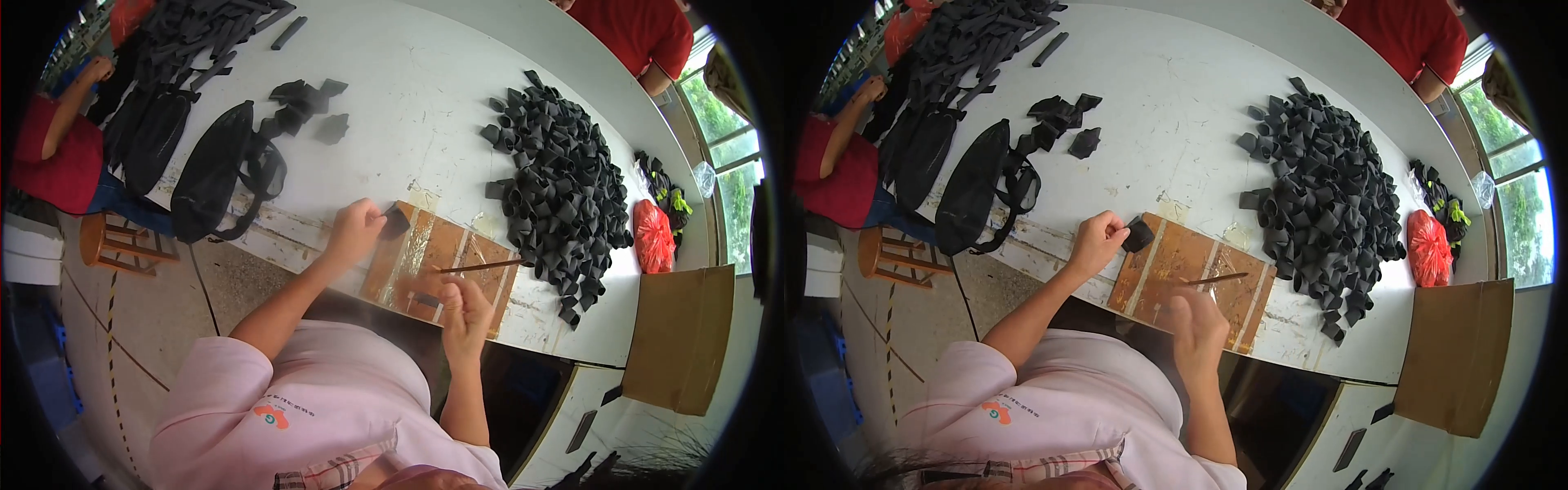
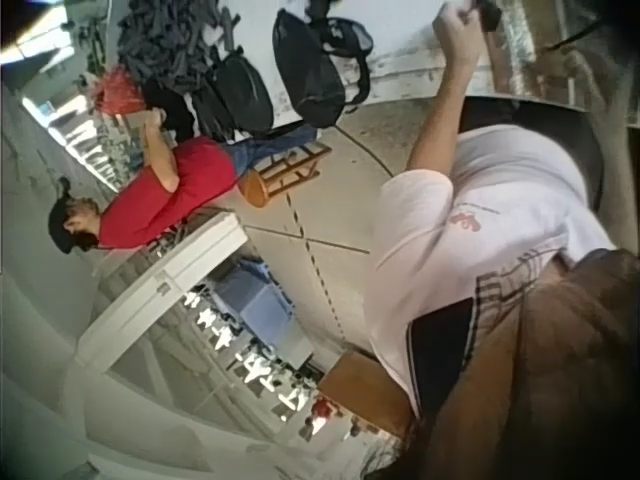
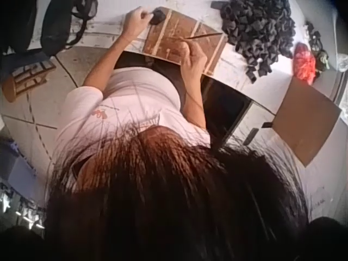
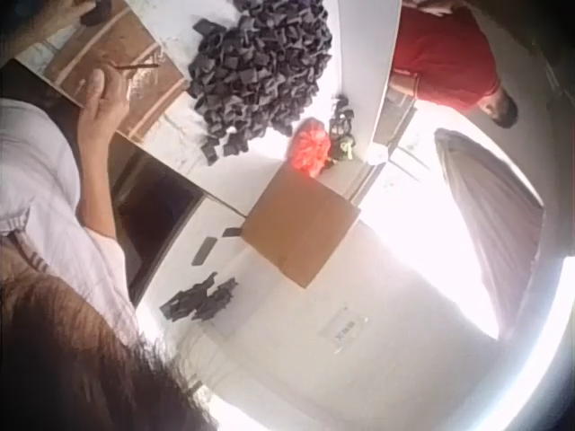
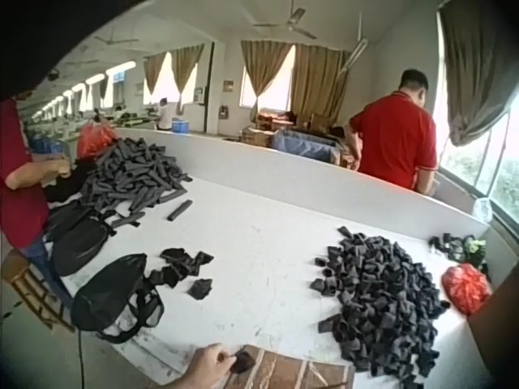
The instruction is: Applying glue and sticking together small black foam or fabric components at a workshop production table.
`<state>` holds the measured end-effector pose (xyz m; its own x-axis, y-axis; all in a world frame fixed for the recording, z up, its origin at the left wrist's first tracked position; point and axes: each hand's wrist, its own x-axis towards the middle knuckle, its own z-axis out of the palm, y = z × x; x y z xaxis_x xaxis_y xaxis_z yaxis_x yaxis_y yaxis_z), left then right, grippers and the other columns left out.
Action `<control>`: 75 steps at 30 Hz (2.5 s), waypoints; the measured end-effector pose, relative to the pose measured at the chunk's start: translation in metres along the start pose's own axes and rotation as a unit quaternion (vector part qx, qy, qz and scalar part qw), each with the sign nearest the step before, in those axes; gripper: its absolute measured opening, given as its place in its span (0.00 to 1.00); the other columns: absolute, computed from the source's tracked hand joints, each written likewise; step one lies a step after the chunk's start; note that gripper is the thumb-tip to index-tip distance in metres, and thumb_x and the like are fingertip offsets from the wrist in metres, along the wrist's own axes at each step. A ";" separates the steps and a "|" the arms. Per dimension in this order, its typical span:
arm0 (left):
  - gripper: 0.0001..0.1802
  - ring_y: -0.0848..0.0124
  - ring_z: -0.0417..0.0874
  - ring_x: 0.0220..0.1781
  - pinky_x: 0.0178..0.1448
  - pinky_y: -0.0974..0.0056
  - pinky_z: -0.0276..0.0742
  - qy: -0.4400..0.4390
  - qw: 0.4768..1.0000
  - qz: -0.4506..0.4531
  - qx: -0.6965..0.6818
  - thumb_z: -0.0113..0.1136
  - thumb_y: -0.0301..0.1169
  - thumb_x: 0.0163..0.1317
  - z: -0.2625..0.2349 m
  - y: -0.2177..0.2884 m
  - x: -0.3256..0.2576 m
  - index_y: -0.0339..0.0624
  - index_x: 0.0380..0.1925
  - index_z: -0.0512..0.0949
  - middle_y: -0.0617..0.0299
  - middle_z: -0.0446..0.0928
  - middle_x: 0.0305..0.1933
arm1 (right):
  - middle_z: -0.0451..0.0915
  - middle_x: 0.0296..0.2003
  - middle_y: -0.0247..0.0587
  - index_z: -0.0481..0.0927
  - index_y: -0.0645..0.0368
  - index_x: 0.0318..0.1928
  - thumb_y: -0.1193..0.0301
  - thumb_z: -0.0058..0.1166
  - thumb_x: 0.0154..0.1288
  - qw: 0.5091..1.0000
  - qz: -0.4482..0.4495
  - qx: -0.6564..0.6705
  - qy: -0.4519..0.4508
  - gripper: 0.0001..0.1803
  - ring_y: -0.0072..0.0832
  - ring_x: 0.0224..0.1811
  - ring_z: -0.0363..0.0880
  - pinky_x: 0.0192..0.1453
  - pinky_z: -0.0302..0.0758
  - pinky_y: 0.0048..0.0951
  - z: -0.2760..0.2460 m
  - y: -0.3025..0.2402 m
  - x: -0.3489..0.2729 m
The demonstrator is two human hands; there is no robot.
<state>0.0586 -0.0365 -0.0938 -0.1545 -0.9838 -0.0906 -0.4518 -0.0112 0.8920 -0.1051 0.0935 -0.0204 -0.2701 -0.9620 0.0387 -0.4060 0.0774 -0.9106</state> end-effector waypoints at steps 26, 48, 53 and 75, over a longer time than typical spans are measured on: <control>0.08 0.78 0.75 0.23 0.27 0.74 0.70 -0.343 0.810 -0.167 -0.445 0.55 0.30 0.54 0.012 0.082 -0.060 0.38 0.31 0.73 0.63 0.75 0.24 | 0.76 0.25 0.36 0.74 0.63 0.33 0.71 0.54 0.56 0.850 0.204 0.482 -0.056 0.08 0.22 0.24 0.73 0.30 0.71 0.24 -0.014 0.007 0.002; 0.11 0.86 0.68 0.18 0.18 0.80 0.61 -0.128 0.932 -0.051 -0.335 0.53 0.15 0.48 0.026 0.076 -0.063 0.33 0.34 0.71 0.61 0.75 0.27 | 0.71 0.25 0.41 0.74 0.62 0.30 0.78 0.55 0.47 0.962 -0.111 -0.189 0.163 0.07 0.31 0.26 0.72 0.28 0.70 0.28 0.016 0.010 0.001; 0.12 0.87 0.62 0.16 0.17 0.82 0.55 -0.329 0.693 -0.214 -0.605 0.52 0.15 0.48 0.010 0.083 -0.058 0.34 0.35 0.70 0.61 0.73 0.29 | 0.73 0.21 0.33 0.77 0.65 0.27 0.79 0.54 0.52 0.879 0.169 0.443 0.045 0.02 0.19 0.21 0.69 0.22 0.65 0.18 -0.004 0.000 0.001; 0.06 0.84 0.63 0.14 0.16 0.79 0.57 -0.280 0.873 -0.058 -0.396 0.56 0.25 0.55 0.018 0.119 -0.061 0.33 0.32 0.73 0.65 0.72 0.22 | 0.64 0.23 0.28 0.71 0.59 0.26 0.66 0.46 0.63 0.850 0.049 0.524 -0.013 0.11 0.14 0.21 0.58 0.22 0.54 0.15 -0.031 -0.016 0.011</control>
<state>-0.0014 0.0258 0.0101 -0.6531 -0.7289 -0.2053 0.2221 -0.4436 0.8683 -0.1288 0.0895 0.0077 -0.2328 -0.9709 -0.0560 0.6225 -0.1046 -0.7756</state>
